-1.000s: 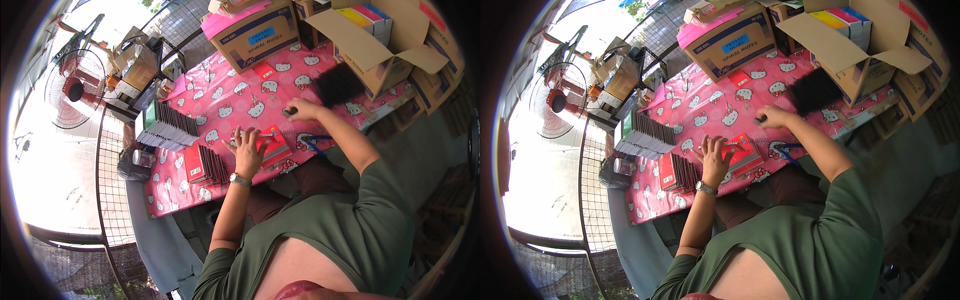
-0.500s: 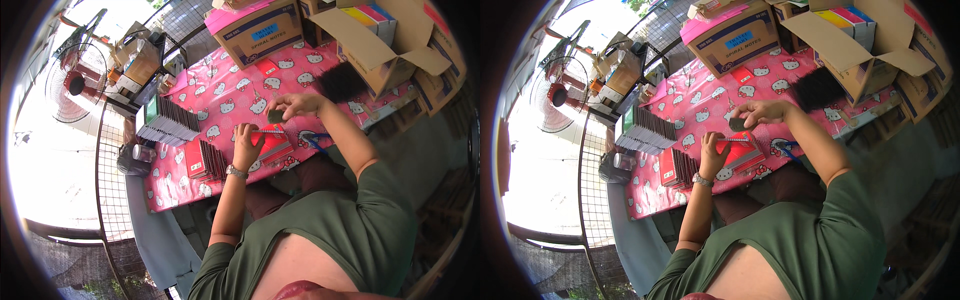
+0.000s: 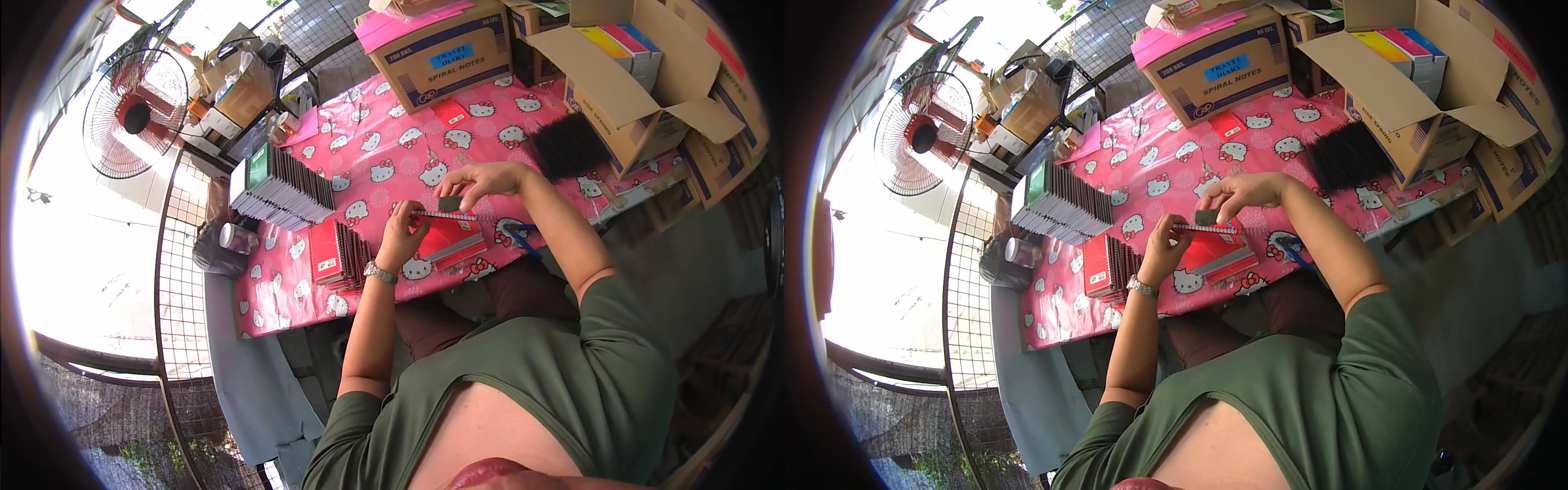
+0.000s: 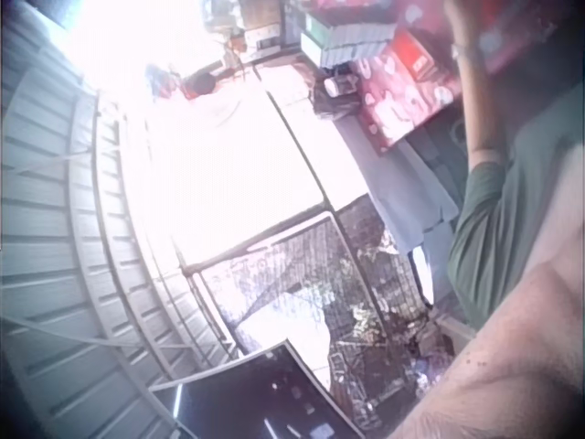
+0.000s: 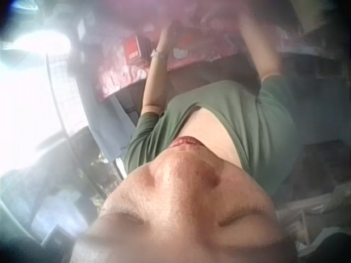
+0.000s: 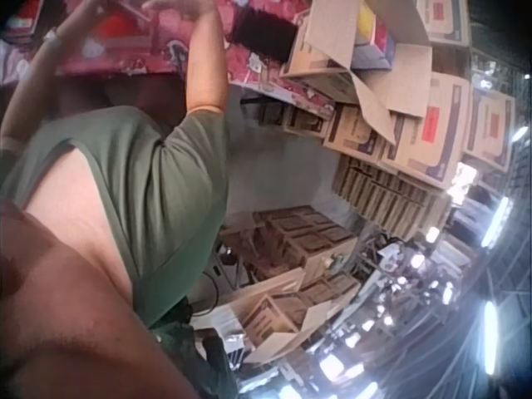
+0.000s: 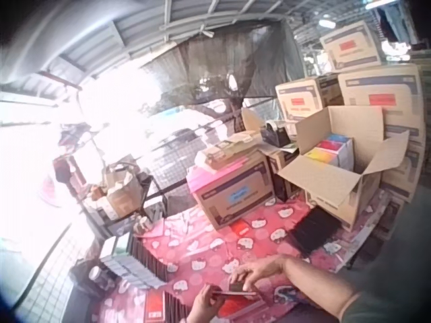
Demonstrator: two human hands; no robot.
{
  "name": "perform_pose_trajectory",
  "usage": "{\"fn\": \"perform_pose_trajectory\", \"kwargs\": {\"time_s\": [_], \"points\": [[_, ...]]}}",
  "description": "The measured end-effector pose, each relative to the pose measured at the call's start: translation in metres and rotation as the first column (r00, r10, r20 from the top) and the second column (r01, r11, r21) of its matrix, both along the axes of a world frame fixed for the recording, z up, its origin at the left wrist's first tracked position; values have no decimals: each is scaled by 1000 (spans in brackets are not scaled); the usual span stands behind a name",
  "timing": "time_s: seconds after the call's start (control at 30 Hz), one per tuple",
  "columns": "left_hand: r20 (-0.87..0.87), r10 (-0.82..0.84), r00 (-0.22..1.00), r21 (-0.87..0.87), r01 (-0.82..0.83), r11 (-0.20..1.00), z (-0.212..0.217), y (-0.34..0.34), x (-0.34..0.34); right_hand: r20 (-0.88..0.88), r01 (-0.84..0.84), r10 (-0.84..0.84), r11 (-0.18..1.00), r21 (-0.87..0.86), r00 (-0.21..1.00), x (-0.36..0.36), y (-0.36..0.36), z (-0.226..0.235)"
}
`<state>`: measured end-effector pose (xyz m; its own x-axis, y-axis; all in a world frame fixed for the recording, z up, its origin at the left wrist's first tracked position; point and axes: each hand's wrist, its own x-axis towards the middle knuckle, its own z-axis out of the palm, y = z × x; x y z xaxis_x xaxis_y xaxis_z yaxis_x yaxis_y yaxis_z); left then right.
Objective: The person organizes a stack of notebooks, placing a metal spring onto the side of a notebook cover and then setting it onto a stack.
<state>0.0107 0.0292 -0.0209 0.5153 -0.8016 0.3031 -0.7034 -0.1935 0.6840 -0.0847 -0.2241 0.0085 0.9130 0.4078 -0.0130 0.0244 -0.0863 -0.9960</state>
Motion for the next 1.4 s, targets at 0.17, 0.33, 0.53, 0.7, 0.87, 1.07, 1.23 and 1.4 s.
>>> {"fn": "perform_pose_trajectory", "kwargs": {"time_s": [0.17,0.33,0.53,0.7,0.87,1.07,1.23,1.4], "points": [[13,4,1000,-6,-4,1000,-1,2,1,-10,-95,103,945,313,995,-1,-1,-10],[-41,49,998,18,-48,999,2,-4,-1,156,410,-409,659,-631,899,-4,-47,-79],[-542,70,837,-224,-224,948,-26,2,0,729,937,-602,110,-330,327,-97,-17,-160],[-658,54,751,-351,-369,860,-32,-2,-22,609,733,-482,111,-671,630,-167,51,-165],[-494,268,827,-372,-480,794,-41,-5,-37,626,879,-630,424,-218,459,-122,95,-65],[-449,350,822,-356,-524,774,-36,-12,-42,791,906,-445,165,-389,421,-100,99,-69],[-486,353,800,-325,-540,776,-30,-6,-47,767,946,-567,280,-164,301,-95,97,-43],[-365,406,838,-338,-525,781,-31,-9,-53,775,800,-456,590,-106,439,-68,116,-30]]}}
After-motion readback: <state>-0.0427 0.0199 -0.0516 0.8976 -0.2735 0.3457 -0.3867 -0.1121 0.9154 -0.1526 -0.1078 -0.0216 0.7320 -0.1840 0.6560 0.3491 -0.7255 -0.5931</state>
